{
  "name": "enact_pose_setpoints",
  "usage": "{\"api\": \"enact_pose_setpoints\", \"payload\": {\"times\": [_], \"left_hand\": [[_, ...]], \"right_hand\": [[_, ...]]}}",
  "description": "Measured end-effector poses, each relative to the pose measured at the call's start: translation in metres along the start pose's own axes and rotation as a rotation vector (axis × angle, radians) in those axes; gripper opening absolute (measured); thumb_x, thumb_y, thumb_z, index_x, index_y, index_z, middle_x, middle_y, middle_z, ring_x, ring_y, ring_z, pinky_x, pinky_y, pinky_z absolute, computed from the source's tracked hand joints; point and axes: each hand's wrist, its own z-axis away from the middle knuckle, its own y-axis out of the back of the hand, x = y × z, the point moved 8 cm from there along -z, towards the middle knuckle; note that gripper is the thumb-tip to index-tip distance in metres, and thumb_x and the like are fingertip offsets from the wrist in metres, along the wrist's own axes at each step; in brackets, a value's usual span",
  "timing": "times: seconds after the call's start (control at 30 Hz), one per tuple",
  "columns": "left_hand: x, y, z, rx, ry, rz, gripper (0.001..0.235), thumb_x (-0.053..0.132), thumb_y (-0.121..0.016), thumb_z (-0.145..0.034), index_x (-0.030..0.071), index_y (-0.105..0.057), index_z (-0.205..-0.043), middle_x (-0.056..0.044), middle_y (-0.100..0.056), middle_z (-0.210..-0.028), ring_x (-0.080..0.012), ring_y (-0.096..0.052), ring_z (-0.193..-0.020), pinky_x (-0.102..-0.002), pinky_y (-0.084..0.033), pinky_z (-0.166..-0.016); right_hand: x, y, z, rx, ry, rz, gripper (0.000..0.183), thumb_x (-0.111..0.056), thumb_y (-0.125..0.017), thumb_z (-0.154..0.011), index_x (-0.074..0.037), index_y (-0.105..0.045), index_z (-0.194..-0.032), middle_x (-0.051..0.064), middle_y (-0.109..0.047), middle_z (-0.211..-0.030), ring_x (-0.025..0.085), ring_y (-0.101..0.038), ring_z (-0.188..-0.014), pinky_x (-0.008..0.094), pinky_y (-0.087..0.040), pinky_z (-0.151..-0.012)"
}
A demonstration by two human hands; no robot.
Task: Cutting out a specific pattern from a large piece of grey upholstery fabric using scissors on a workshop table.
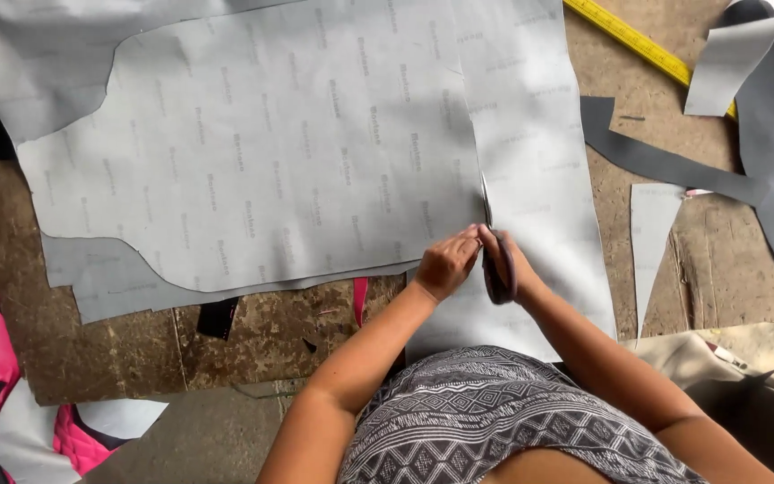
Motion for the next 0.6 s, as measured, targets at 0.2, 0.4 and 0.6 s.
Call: {"api": "enact_pose_setpoints", "payload": {"times": [0.2,0.4,0.6], "left_hand": [[0.004,0.009,-0.006,-0.005,0.032,0.012,0.012,0.023,-0.061,-0.098,0.016,-0.064,-0.088,-0.001,-0.07,-0.083,-0.0185,-0.074,-0.075,-0.026,-0.057,-0.059],[0.009,0.025,-0.015,-0.023,0.006,0.018,0.009,0.019,-0.064,-0.095,0.014,-0.064,-0.087,-0.005,-0.07,-0.079,-0.0203,-0.073,-0.072,-0.029,-0.058,-0.061],[0.011,0.036,-0.026,-0.015,0.004,0.058,0.006,0.019,-0.067,-0.093,0.015,-0.065,-0.09,-0.006,-0.073,-0.084,-0.0207,-0.076,-0.078,-0.029,-0.059,-0.063]], "right_hand": [[-0.004,0.012,-0.013,0.075,-0.033,0.018,0.074,-0.073,-0.058,-0.099,-0.002,-0.062,-0.114,0.03,-0.067,-0.09,0.043,-0.069,-0.089,0.049,-0.052,-0.081],[-0.017,0.014,-0.006,0.113,-0.074,0.055,0.078,-0.077,-0.057,-0.097,-0.002,-0.059,-0.118,0.033,-0.065,-0.101,0.045,-0.066,-0.101,0.05,-0.05,-0.088],[-0.04,0.014,-0.014,0.134,-0.051,0.063,0.082,-0.079,-0.057,-0.096,-0.002,-0.058,-0.122,0.033,-0.063,-0.104,0.046,-0.064,-0.108,0.05,-0.048,-0.091]]}}
